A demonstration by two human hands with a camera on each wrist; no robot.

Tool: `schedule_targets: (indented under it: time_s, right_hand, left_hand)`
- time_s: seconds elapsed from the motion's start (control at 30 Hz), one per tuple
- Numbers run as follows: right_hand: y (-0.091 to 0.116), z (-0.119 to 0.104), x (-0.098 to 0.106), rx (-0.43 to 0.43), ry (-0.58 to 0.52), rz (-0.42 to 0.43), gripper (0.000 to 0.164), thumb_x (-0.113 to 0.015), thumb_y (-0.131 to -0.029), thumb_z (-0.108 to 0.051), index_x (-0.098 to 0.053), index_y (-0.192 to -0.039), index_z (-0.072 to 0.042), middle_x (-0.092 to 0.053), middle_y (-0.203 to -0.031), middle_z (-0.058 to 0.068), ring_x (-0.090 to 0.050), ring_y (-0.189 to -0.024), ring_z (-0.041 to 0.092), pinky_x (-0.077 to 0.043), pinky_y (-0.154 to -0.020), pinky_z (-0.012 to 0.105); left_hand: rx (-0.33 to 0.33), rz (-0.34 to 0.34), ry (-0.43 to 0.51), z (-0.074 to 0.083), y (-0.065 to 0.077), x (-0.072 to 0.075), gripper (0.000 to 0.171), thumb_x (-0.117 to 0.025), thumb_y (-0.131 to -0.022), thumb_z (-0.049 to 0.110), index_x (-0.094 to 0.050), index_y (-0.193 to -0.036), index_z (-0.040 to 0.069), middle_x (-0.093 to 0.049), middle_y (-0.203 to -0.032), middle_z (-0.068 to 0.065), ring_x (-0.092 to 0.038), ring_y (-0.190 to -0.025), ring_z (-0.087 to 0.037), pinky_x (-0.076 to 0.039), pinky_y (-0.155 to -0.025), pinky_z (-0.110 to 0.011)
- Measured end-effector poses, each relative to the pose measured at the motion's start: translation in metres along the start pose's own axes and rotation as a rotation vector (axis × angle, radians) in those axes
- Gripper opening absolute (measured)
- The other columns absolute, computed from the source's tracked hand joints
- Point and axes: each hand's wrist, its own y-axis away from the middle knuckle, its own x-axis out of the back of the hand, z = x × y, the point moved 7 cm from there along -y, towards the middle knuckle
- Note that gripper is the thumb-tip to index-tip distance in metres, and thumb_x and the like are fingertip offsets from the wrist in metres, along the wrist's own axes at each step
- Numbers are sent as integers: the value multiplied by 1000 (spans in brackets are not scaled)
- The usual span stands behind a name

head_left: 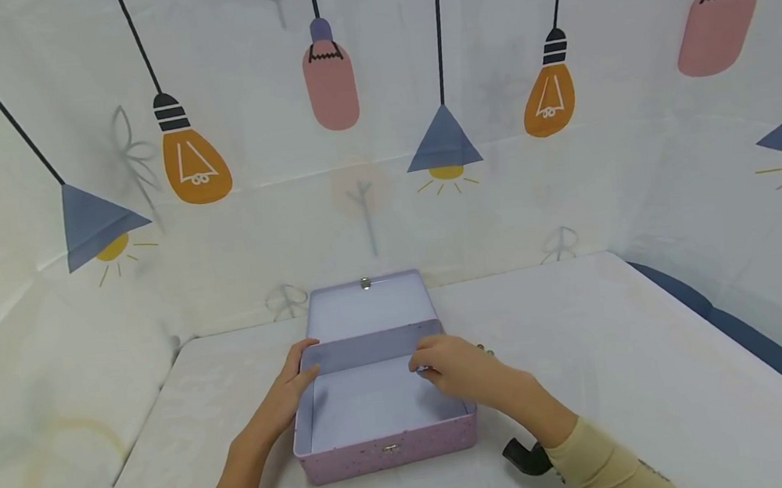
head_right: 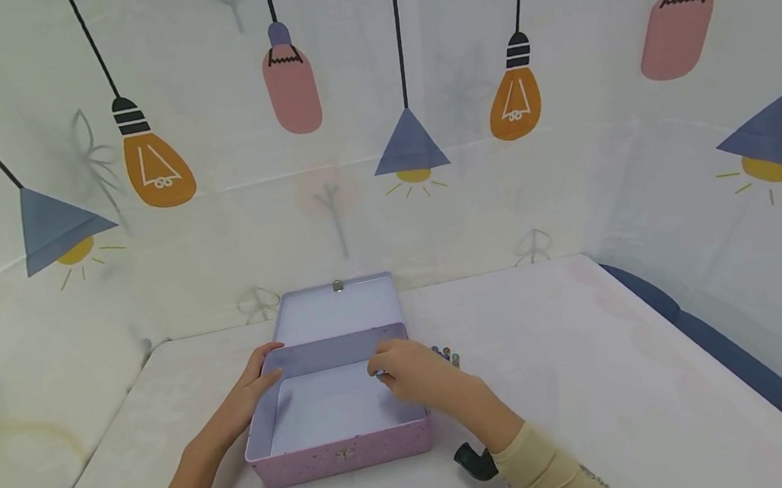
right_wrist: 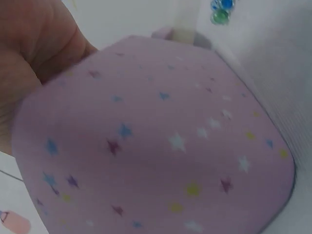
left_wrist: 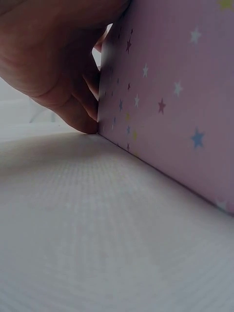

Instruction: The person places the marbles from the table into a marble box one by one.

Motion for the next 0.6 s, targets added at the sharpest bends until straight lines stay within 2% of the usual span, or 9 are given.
schedule_targets:
  time_s: [0.13,0.3,0.47,0.6]
  right_hand:
    - [-3,-8,-13,18,8,-43,16,-70,-89,-2,-75,-102,-10,-69,-95,-2,-64,-87,8,-54,-75,17]
    - [-6,-14,-21,-3,37,-82,16,-71,-89,-5,-75,-102,-12,-68,-95,-4,-64,-89,7,-54,-79,20]
    - [-12,-21,-29,24,47,-109,16,-70,-90,-5,-75,-103,-12,-68,-95,-5,-65,-90,7,-53,-79,18]
    - [-15,-22,-37,14,29,-150,15,-67,-92,-6,-75,-103,-13,-69,-95,-5,-65,-91,6,-54,-81,18]
  left_hand:
    - [-3,2,-1,1,0,1,49,-38,-106,21,-23,-152,12,-9,-166,-18,2,-155,-39,-4,-123,-62]
    - [-1,-9,5,2,2,-1,48,-38,-107,21,-23,-152,12,-8,-167,-18,4,-155,-39,-3,-122,-62]
    - [-11,-4,5,0,1,0,48,-38,-107,21,-24,-151,11,-10,-166,-18,2,-155,-39,-3,-123,-62]
    - [-28,0,-19,-1,-1,1,49,-39,-107,21,-23,-152,11,-12,-165,-19,0,-155,-39,-5,-123,-62]
